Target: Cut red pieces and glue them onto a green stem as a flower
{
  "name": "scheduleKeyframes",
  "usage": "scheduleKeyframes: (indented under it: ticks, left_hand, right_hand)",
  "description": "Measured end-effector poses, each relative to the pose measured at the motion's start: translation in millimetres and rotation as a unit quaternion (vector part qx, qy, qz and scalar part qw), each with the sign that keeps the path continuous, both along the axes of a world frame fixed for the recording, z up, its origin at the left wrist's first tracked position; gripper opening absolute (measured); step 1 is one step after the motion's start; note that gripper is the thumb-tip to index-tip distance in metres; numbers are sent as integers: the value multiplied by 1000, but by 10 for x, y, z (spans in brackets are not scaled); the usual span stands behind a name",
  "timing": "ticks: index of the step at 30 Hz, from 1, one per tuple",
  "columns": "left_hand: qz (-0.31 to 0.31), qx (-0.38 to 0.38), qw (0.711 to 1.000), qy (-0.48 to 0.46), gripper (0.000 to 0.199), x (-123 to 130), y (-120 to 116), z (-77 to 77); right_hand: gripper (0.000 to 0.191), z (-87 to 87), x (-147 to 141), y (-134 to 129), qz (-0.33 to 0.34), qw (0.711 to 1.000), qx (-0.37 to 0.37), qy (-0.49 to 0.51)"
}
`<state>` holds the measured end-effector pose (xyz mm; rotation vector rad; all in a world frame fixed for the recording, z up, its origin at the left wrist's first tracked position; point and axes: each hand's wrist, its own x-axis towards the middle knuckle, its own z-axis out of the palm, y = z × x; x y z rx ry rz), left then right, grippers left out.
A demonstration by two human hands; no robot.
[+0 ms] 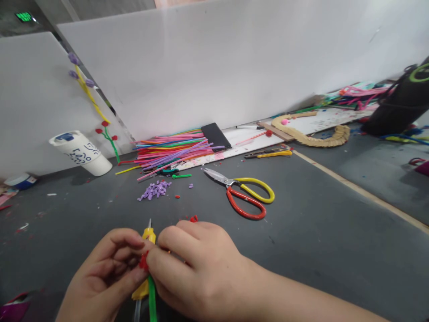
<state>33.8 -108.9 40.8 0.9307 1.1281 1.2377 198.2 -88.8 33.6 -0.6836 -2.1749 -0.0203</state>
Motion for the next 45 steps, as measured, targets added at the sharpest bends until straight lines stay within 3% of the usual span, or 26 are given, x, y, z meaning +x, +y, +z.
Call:
scheduleKeyframes:
  ticks: [8,18,23,25,27,32,34,39,45]
  left_hand:
    - [-2,24,999,48,23,-16,1,-29]
    - [-3,38,997,67,17,-43,18,-51]
    - [-54,58,990,115,11,-107,50,-89]
    - [-40,70,989,122,12,-116,51,-96]
    - [-21,83,989,125,14,-121,48,-95]
    - [-83,123,975,168,17,-172,59,-95]
    - [-81,119,977,159,18,-190,69,-106]
    - [-92,67,989,92,14,-195,83,-124]
    - [-56,50,994,77,7,-147,70,-70]
  right_hand:
    - [19,-3,-14,-3,0,1000,-1,27]
    - [31,-2,-13,-3,1,1000,4,-14]
    - [28,-10,-9,7,4,1000,1,-13]
    - [27,-17,-10,11,2,1000,-4,-7]
    - [25,-24,-14,13,4,1000,-16,6]
    - [16,-17,-16,3,27,994,-101,36]
    - [15,-8,-10,-2,33,991,-117,49]
    - [20,-5,-10,4,32,999,-35,17]
    - [25,-33,-29,18,21,999,-24,-18]
